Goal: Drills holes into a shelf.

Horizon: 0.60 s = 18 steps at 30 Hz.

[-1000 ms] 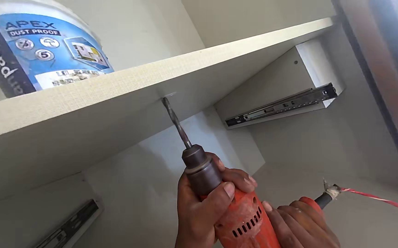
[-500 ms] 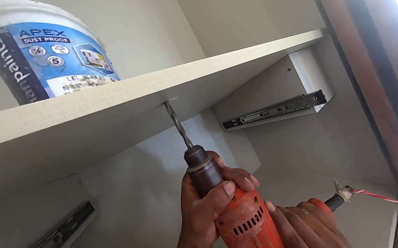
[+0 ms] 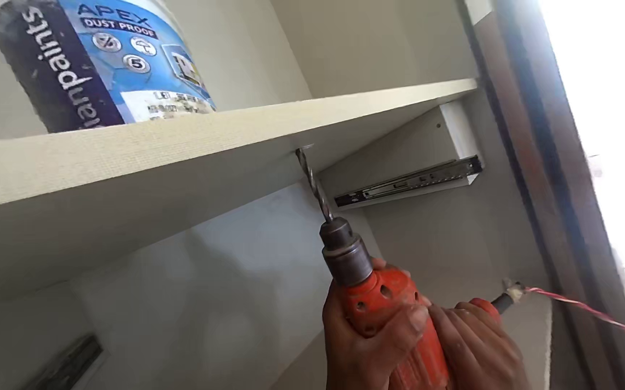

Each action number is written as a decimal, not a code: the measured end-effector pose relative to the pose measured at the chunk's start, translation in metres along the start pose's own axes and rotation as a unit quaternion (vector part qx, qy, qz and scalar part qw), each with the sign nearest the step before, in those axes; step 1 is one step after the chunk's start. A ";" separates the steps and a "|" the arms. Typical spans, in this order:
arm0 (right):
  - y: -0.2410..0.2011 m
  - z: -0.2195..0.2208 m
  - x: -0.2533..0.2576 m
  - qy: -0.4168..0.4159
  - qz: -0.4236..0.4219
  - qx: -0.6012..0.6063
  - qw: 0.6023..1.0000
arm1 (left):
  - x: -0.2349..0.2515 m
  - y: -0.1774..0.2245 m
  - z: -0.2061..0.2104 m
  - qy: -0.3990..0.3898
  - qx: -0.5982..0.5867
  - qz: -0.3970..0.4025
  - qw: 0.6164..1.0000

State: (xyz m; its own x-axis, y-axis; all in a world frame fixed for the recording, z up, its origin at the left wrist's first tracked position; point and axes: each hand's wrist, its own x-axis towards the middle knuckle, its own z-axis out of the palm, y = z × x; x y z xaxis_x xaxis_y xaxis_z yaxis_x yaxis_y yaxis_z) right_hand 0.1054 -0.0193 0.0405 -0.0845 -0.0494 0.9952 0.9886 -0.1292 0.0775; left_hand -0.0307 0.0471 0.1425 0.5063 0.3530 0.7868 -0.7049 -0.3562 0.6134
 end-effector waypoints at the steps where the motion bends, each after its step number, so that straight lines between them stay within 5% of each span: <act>1: 0.000 0.002 0.000 0.001 0.001 -0.002 1.000 | 0.002 0.000 0.000 0.006 0.017 0.007 1.000; 18: -0.003 -0.003 0.000 0.005 0.003 -0.029 1.000 | 0.008 0.000 0.000 0.010 0.057 0.035 0.998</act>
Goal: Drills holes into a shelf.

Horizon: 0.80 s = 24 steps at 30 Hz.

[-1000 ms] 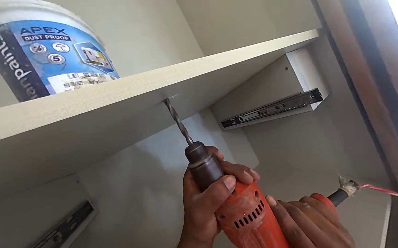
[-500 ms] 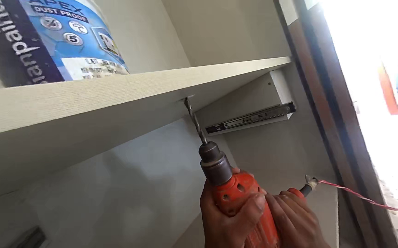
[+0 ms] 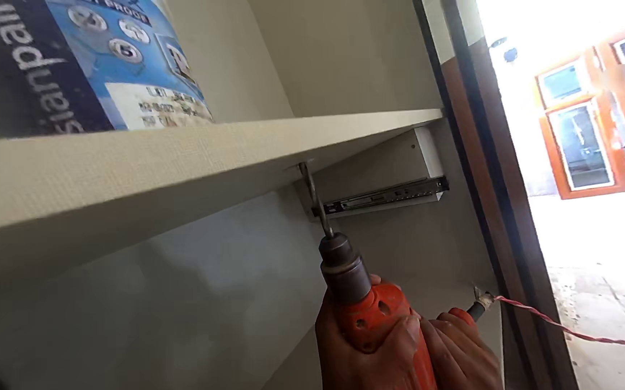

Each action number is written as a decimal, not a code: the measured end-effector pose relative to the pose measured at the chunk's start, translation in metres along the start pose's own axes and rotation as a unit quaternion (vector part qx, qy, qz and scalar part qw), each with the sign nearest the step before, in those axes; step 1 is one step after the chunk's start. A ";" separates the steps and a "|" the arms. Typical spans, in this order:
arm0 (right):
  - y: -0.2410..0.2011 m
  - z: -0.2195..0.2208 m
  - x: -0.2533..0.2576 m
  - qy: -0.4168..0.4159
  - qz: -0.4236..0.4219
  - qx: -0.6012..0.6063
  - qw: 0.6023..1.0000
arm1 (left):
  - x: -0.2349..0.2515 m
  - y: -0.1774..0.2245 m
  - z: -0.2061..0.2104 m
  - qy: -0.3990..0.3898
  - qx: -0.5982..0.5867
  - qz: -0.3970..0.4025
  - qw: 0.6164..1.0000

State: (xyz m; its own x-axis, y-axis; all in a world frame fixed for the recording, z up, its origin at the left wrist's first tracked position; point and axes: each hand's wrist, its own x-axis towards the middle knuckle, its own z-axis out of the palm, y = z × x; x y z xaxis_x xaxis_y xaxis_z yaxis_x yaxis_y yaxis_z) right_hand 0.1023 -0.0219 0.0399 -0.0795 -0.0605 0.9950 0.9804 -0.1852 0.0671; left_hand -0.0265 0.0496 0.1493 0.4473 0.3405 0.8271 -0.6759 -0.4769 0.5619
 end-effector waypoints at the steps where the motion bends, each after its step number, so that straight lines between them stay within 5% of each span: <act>1: 0.001 -0.003 0.000 -0.007 0.000 -0.006 1.000 | 0.000 -0.001 0.001 -0.004 -0.007 -0.002 1.000; 24: -0.001 -0.003 0.006 -0.018 -0.008 -0.024 1.000 | 0.004 -0.003 -0.005 -0.024 -0.019 -0.008 0.999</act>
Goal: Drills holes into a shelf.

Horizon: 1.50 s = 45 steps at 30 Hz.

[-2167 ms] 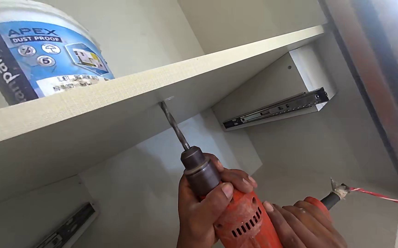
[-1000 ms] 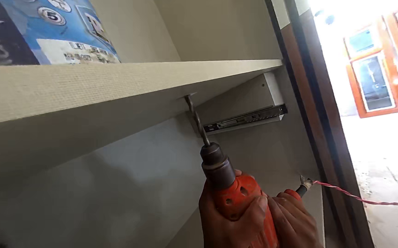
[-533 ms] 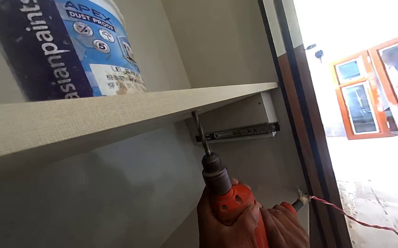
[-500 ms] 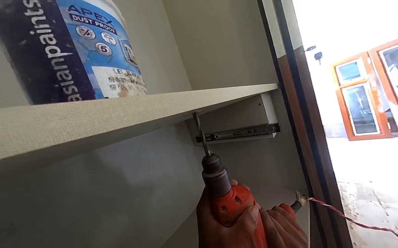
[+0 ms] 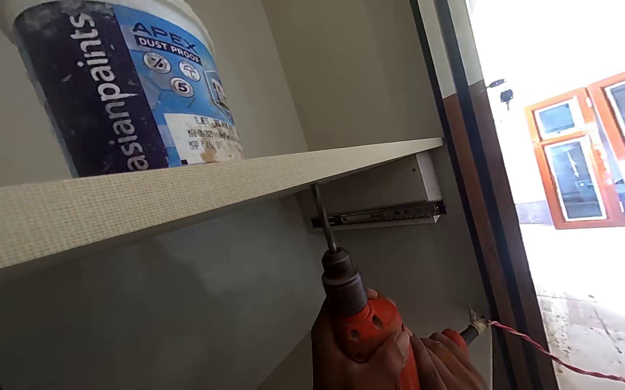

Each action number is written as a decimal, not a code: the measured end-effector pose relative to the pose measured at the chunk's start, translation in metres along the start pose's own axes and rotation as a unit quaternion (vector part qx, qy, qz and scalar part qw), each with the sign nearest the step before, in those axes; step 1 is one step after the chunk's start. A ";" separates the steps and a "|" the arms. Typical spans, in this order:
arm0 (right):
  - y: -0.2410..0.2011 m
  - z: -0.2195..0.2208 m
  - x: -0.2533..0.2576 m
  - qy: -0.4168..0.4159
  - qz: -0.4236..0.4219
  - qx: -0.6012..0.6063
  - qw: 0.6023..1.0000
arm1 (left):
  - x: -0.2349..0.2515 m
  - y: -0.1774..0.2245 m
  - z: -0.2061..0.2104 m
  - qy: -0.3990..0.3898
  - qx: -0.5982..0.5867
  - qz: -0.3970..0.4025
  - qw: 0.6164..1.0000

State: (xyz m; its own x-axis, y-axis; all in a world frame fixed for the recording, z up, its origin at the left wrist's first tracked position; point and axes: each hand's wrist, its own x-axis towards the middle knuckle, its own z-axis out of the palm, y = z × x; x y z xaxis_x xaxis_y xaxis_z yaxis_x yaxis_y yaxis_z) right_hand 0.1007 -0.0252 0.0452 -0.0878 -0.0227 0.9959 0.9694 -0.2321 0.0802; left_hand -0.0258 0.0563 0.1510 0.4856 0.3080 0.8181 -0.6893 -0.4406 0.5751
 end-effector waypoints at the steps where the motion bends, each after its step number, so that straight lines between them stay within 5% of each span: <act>1: 0.000 -0.001 0.000 -0.002 0.001 0.000 1.000 | 0.000 0.000 0.001 0.000 -0.005 0.000 1.000; 45: -0.003 -0.011 0.011 -0.009 0.008 -0.023 1.000 | 0.012 0.006 -0.002 -0.025 -0.038 0.002 0.999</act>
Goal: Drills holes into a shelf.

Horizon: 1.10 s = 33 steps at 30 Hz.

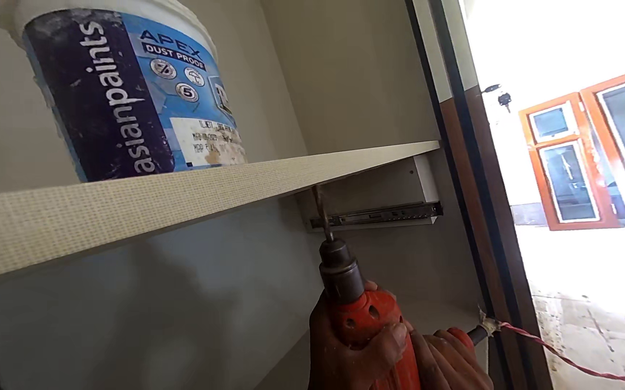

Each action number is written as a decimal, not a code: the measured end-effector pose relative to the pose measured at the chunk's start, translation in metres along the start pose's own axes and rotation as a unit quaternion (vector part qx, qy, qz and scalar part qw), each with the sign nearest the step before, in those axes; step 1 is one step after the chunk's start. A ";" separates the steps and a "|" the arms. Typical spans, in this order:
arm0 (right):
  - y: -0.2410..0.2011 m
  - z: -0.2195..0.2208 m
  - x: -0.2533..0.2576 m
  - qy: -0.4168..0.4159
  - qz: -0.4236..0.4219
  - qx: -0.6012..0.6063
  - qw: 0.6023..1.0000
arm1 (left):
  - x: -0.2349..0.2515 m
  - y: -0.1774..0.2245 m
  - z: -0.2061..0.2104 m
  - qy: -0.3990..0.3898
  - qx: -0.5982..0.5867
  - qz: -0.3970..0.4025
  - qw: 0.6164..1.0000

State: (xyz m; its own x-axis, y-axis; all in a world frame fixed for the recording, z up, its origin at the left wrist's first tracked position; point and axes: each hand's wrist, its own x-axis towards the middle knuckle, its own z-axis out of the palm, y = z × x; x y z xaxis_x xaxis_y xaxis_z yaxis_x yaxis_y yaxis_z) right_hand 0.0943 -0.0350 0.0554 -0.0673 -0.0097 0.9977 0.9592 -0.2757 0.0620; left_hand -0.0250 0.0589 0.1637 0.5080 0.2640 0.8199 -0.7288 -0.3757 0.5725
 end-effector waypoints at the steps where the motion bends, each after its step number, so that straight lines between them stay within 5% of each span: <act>1: -0.001 0.000 -0.001 -0.001 0.000 0.000 1.000 | -0.002 0.000 -0.001 0.002 -0.001 0.000 1.000; 24: 0.006 0.012 -0.035 0.018 0.000 0.000 1.000 | -0.015 -0.019 -0.006 -0.019 -0.079 -0.052 0.995; 33: 0.002 0.009 -0.036 0.007 -0.013 -0.023 1.000 | 0.017 0.017 -0.002 0.037 0.051 -0.076 0.995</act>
State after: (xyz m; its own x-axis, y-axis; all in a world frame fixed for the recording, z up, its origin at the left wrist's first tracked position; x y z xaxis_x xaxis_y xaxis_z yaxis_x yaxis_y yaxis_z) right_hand 0.1008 -0.0265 0.0196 -0.0970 -0.0152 0.9952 0.9435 -0.3198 0.0870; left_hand -0.0295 0.0585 0.1873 0.5701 0.3880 0.7242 -0.5939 -0.4145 0.6895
